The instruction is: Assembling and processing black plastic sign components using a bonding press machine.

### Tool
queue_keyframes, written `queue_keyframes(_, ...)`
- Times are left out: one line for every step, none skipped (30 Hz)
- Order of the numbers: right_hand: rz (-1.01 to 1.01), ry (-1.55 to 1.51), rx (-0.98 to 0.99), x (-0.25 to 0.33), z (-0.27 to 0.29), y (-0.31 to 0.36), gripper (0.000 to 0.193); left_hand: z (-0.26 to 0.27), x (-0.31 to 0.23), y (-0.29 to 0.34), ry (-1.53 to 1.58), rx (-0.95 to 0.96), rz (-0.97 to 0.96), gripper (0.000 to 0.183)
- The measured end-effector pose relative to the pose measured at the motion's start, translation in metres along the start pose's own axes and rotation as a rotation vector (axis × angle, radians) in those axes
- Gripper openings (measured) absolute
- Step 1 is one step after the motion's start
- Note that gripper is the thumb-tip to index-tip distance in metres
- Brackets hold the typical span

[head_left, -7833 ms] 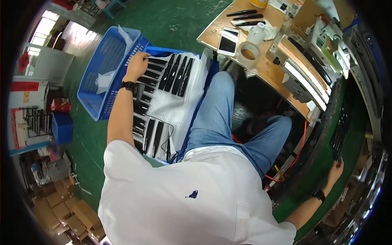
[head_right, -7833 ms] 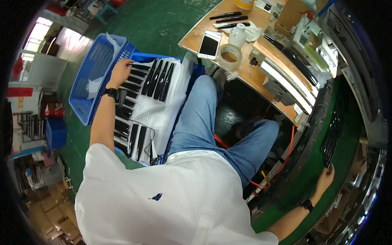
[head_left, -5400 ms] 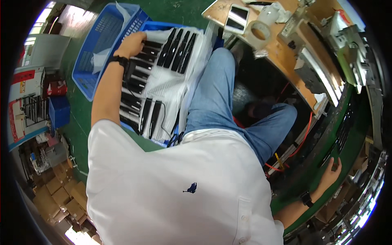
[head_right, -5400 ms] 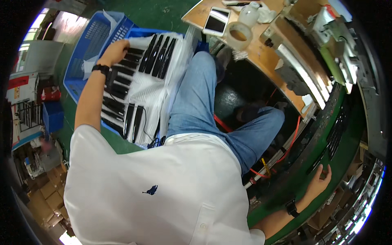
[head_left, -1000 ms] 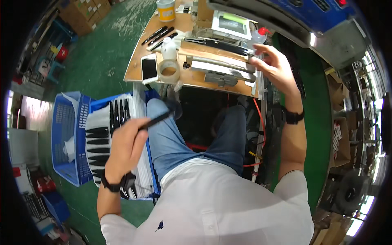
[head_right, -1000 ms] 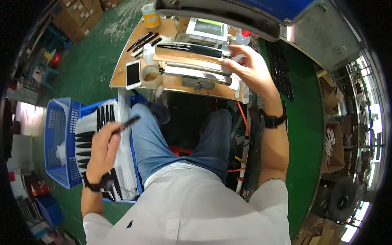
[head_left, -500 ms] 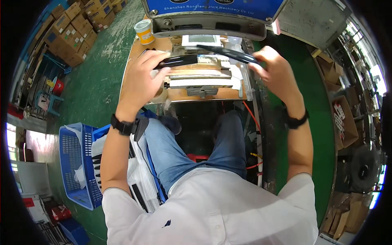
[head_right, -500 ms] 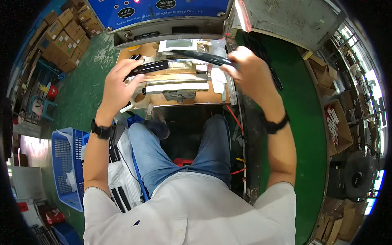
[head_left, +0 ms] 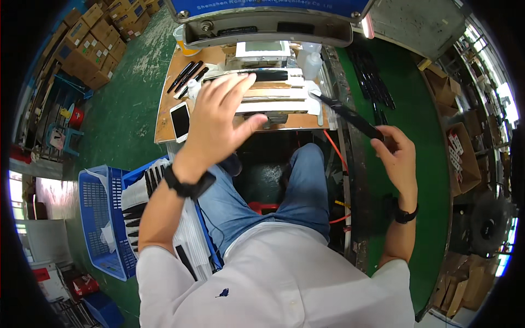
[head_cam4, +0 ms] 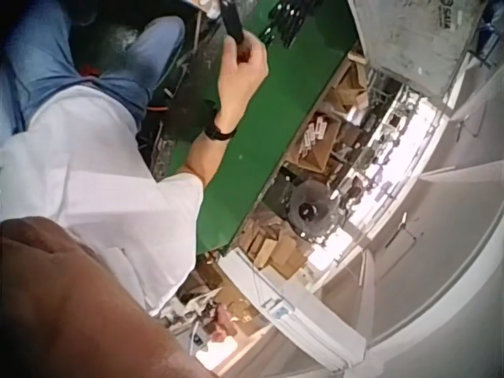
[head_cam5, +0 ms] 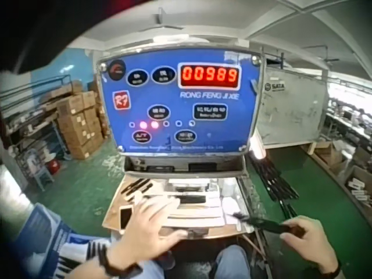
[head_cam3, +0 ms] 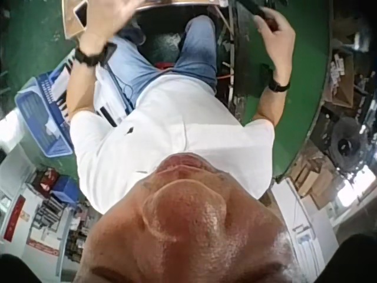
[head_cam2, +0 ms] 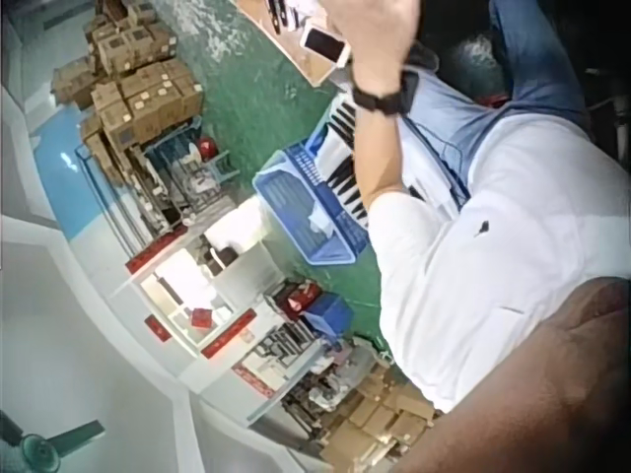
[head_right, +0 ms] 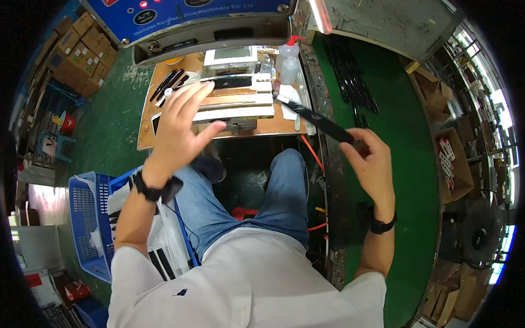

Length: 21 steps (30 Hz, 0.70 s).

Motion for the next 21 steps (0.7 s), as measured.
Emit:
queue_keyframes(0.062, 0.044, 0.041, 0.014, -0.01, 0.0, 0.028, 0.009, -0.012, 0.008, 0.109, 0.004, 0.043, 0.06)
queue_keyframes(0.038, 0.037, 0.046, 0.024, -0.022, 0.0, 0.028, 0.018, -0.024, 0.016, 0.223, 0.016, 0.09, 0.064)
queue_keyframes(0.166, 0.033, 0.123, 0.04, -0.038, -0.001, 0.03, 0.023, -0.031, 0.022, 0.321, 0.018, 0.132, 0.068)
queue_keyframes(0.304, 0.026, 0.204, 0.056, -0.052, -0.002, 0.033, 0.024, -0.037, 0.025, 0.339, 0.043, 0.156, 0.068)
queue_keyframes(0.3, 0.018, 0.227, 0.067, -0.06, -0.005, 0.033, 0.025, -0.045, 0.031, 0.3, 0.091, 0.161, 0.065)
queue_keyframes(0.401, 0.044, 0.281, 0.081, -0.07, -0.007, 0.037, 0.026, -0.052, 0.039, 0.254, 0.137, 0.171, 0.061)
queue_keyframes(0.513, 0.065, 0.332, 0.095, -0.081, -0.009, 0.041, 0.028, -0.055, 0.046, 0.197, 0.217, 0.205, 0.058)
queue_keyframes(0.629, 0.082, 0.381, 0.109, -0.095, -0.008, 0.046, 0.035, -0.057, 0.054, 0.179, 0.188, 0.212, 0.058)
queue_keyframes(0.648, 0.063, 0.404, 0.119, -0.107, -0.007, 0.046, 0.037, -0.052, 0.064, 0.25, 0.255, 0.384, 0.054)
queue_keyframes(0.68, 0.093, 0.264, 0.129, -0.112, -0.007, 0.049, 0.038, -0.048, 0.073, 0.322, 0.31, 0.55, 0.05)
queue_keyframes(0.706, 0.127, 0.114, 0.138, -0.116, -0.007, 0.053, 0.036, -0.043, 0.082, 0.399, 0.356, 0.706, 0.046)
queue_keyframes(0.722, 0.167, -0.043, 0.145, -0.118, -0.003, 0.056, 0.036, -0.043, 0.085, 0.392, 0.349, 0.716, 0.046)
queue_keyframes(0.728, 0.162, -0.029, 0.15, -0.131, 0.006, 0.056, 0.037, -0.043, 0.087, 0.398, 0.299, 0.727, 0.042)
queue_keyframes(0.855, 0.265, 0.024, 0.159, -0.15, 0.022, 0.058, 0.037, -0.043, 0.088, 0.406, 0.248, 0.732, 0.039)
queue_keyframes(0.974, 0.374, 0.072, 0.164, -0.166, 0.034, 0.059, 0.036, -0.044, 0.089, 0.41, 0.258, 0.759, 0.035)
queue_keyframes(0.967, 0.385, 0.067, 0.163, -0.171, 0.037, 0.059, 0.038, -0.046, 0.088, 0.429, 0.2, 0.72, 0.035)
queue_keyframes(0.957, 0.436, 0.052, 0.161, -0.176, 0.039, 0.058, 0.038, -0.048, 0.089, 0.435, 0.22, 0.729, 0.034)
queue_keyframes(0.946, 0.488, 0.04, 0.157, -0.178, 0.04, 0.058, 0.04, -0.051, 0.09, 0.444, 0.24, 0.739, 0.033)
queue_keyframes(0.927, 0.57, 0.076, 0.152, -0.181, 0.039, 0.057, 0.043, -0.053, 0.092, 0.451, 0.259, 0.751, 0.031)
queue_keyframes(0.87, 0.59, -0.052, 0.144, -0.17, 0.032, 0.057, 0.047, -0.054, 0.094, 0.462, 0.254, 0.751, 0.031)
queue_keyframes(0.798, 0.647, -0.108, 0.132, -0.156, 0.022, 0.058, 0.053, -0.054, 0.097, 0.491, 0.218, 0.764, 0.031)
Point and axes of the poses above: each hand's wrist, its own y-axis away from the middle knuckle, its own z-axis out of the back of the hand, x = y × z, the point moved 4 cm from there along -y, towards the middle knuckle, and after that the axes turned 2 degrees about -z, right-handed, at the moved point
